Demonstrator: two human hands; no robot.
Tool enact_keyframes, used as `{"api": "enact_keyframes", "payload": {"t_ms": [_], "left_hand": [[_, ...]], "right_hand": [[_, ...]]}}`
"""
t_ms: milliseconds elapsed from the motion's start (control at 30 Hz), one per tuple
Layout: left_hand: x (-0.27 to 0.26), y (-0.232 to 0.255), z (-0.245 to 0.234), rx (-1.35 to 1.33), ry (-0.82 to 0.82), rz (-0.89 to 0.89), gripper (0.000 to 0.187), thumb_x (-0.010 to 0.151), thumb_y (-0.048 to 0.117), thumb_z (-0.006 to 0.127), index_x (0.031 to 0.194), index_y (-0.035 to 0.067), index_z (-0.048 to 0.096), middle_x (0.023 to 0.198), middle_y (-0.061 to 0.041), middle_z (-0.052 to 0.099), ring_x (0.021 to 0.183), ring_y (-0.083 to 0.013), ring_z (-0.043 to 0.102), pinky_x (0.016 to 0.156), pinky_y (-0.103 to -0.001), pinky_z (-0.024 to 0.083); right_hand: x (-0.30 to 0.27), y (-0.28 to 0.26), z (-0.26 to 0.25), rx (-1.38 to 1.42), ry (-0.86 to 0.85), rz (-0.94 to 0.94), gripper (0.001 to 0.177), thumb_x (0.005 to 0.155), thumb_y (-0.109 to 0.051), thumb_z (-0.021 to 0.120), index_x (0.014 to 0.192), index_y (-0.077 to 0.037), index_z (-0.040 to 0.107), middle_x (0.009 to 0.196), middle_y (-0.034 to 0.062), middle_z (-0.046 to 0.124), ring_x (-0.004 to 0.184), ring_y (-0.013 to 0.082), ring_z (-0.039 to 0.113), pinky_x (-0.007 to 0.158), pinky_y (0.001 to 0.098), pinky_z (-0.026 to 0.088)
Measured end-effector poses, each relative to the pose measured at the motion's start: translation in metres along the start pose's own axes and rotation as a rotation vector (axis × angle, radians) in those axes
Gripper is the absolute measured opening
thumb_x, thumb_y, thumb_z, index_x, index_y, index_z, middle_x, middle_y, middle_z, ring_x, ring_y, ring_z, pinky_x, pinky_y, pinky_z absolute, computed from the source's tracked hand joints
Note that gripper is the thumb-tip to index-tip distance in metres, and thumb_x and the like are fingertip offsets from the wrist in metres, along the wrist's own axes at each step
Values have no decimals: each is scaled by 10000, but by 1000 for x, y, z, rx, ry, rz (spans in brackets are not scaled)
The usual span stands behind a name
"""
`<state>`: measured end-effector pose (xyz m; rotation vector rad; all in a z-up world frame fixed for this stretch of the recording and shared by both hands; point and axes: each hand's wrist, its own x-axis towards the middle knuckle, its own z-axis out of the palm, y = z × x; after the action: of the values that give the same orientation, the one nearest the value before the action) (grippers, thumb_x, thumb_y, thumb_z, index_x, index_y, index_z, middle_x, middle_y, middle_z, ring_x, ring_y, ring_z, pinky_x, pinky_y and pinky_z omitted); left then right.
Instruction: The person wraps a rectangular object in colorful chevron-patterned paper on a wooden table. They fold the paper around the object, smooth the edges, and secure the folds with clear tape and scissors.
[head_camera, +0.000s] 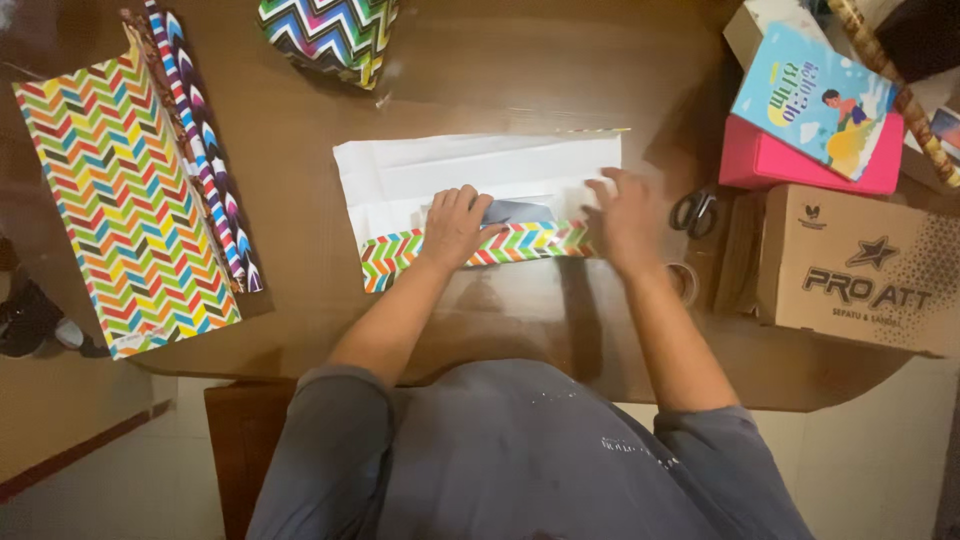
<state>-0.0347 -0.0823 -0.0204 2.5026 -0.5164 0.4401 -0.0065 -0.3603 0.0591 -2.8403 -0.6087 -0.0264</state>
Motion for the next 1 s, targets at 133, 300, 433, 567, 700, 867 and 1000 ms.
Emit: {"api": "enact_keyframes", "payload": {"t_ms": [133, 300, 433, 567, 700, 867, 1000], "left_hand": [[-1, -2, -1, 16, 1, 29, 503, 791, 399, 857, 1129, 94, 645, 993, -81, 558, 934, -281, 556, 855, -418, 434], [-4, -6, 4, 71, -106, -3, 505, 819, 418, 839, 1160, 98, 648, 1023, -81, 581, 992, -282, 579, 989, -476, 430], [-8, 19, 18, 181, -128, -150, 644, 772, 386, 813, 1261, 21, 608, 1230, -164, 590, 1243, -326, 542, 1141, -565, 327], [-28, 41, 16, 146, -11, -242, 640, 829, 314, 791, 1371, 53, 573, 1334, -175, 548, 1342, -355, 465, 1184, -596, 246], [-27, 39, 13, 104, -1, -252, 609, 868, 309, 781, 1387, 78, 561, 1343, -145, 547, 1355, -329, 470, 1211, -587, 245], [-28, 38, 12, 64, -10, -288, 584, 875, 340, 778, 1361, 88, 576, 1306, -131, 556, 1330, -314, 486, 1200, -569, 237], [-26, 34, 12, 51, -7, -314, 562, 870, 344, 774, 1349, 114, 591, 1303, -105, 564, 1318, -286, 500, 1199, -544, 252]], "right_hand": [[5, -31, 31, -37, 154, -321, 793, 649, -395, 856, 1334, -51, 653, 1356, 161, 639, 1293, 369, 551, 1087, 515, 326], [19, -17, 60, 175, -1, -252, 731, 695, -474, 877, 1273, -82, 664, 1069, 85, 636, 1064, 302, 576, 1021, 499, 365], [22, -8, 74, 234, -33, -251, 658, 739, -485, 847, 1246, -107, 665, 1035, 77, 618, 1012, 300, 566, 977, 450, 393], [32, -5, 72, 225, -78, -276, 506, 780, -449, 860, 1167, -172, 687, 1079, 62, 650, 1075, 300, 574, 989, 457, 399], [85, -3, 70, 175, 238, -392, 490, 843, -345, 833, 1247, -104, 695, 1280, 174, 624, 1232, 359, 542, 973, 476, 398], [144, -9, 85, -86, 133, -408, 271, 808, -311, 747, 1021, -148, 790, 1016, 104, 721, 1020, 300, 642, 974, 481, 438], [144, -8, 76, -34, -129, -382, 121, 947, -243, 699, 892, -198, 797, 882, 82, 734, 863, 296, 690, 832, 474, 497]]}}
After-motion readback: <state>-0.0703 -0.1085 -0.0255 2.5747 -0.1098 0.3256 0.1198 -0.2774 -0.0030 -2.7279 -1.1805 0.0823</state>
